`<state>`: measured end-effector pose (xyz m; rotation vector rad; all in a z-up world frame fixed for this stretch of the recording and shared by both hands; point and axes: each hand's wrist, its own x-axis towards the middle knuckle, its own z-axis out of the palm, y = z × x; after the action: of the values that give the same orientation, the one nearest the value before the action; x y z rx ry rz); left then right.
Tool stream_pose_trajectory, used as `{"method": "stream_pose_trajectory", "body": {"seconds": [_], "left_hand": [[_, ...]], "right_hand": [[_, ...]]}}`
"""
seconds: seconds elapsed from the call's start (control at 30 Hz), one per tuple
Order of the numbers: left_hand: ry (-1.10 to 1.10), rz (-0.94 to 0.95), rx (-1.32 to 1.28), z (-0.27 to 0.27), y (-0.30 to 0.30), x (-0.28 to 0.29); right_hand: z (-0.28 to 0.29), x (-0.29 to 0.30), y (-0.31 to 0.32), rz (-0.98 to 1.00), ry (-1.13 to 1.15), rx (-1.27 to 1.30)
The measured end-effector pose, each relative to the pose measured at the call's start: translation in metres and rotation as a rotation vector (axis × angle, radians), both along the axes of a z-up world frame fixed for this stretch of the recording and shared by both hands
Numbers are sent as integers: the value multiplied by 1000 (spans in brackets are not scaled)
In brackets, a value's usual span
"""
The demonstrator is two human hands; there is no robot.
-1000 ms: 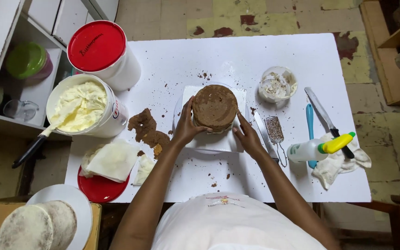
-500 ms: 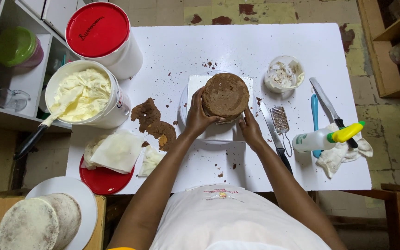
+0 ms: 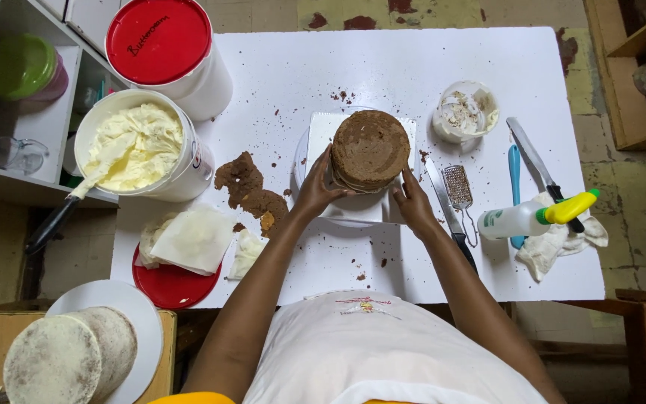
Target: Applying and smoothing white frosting onto a small chocolate cake using a spatula and a knife at a decorating station.
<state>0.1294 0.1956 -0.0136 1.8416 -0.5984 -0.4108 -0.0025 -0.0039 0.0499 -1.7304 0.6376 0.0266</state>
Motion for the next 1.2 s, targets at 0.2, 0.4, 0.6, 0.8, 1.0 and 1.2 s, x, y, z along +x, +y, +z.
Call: {"method": "stream_pose_trajectory", "body": {"seconds": [0.2, 0.4, 0.6, 0.8, 1.0, 1.2], "left_hand": [[-19, 34, 3, -4, -3, 2], [-43, 78, 19, 22, -5, -5], [-66, 95, 6, 11, -8, 2], [-40, 100, -10, 14, -9, 0], [-42, 99, -20, 20, -7, -3], [-82, 41, 100, 35, 0, -1]], "right_hand": [[25, 6, 11, 11, -14, -8], [24, 7, 13, 36, -28, -74], [24, 7, 17, 61, -29, -121], [15, 9, 14, 69, -18, -141], [17, 9, 15, 53, -1, -121], [47, -8, 5, 32, -7, -143]]}}
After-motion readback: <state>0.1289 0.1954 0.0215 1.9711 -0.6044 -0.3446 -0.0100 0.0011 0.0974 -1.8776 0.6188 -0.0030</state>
